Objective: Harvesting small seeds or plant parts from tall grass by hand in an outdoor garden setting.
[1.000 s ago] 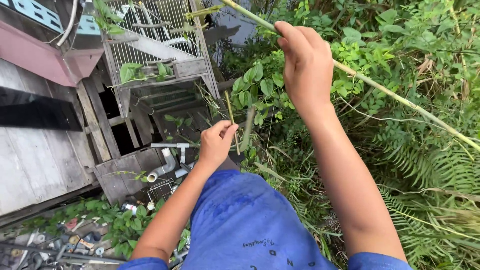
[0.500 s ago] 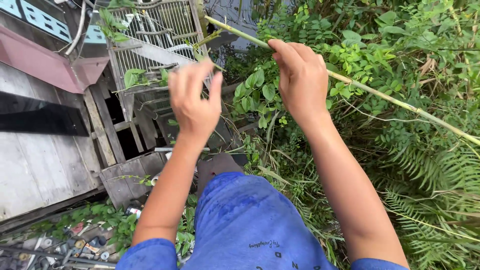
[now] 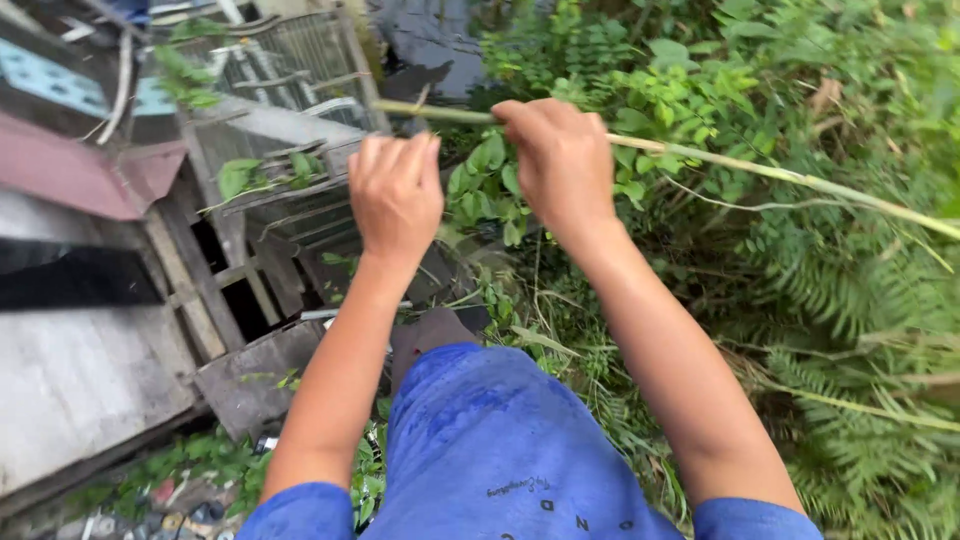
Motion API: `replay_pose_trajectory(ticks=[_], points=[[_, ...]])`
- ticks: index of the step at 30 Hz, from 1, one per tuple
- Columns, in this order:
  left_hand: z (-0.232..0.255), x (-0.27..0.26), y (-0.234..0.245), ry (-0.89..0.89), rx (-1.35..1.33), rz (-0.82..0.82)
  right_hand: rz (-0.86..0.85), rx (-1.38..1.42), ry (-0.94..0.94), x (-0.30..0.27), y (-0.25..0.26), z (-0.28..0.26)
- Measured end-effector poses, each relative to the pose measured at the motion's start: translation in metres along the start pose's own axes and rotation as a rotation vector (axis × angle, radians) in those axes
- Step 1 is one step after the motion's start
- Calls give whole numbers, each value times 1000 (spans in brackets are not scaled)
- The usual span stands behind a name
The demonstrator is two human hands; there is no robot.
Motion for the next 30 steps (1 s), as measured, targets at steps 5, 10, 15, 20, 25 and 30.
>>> replay_pose_trajectory(ticks=[5,10,15,20,25,30], points=[[-3,-19,-1,-14,-15,-83,63,-50,24,-6,-13,1],[27,-63,-29,-289,-16,-315,16,-64,-55,-14,-45,5],[37,-137,-75,-85,-360,-541,-154,301,-336,50,28,-35],[10,-148,-69,-15,-286,-586,-224,377,-205,36,-8,-47],[63,-91,-72,-389,-311,-846,-126,-436,34,34,-2,-82],[143,-39,-64,-731,-214,-562,-26,-321,-62,18,-5,-115]])
Point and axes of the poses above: each hand's wrist, its own x-axis towards the middle knuckle, its own y-axis out of the back of the hand, z = x × y, the point moved 4 cm from there along x, towards the middle knuckle, and after that the axes turned 10 degrees about -x, right-handed, at the moved point
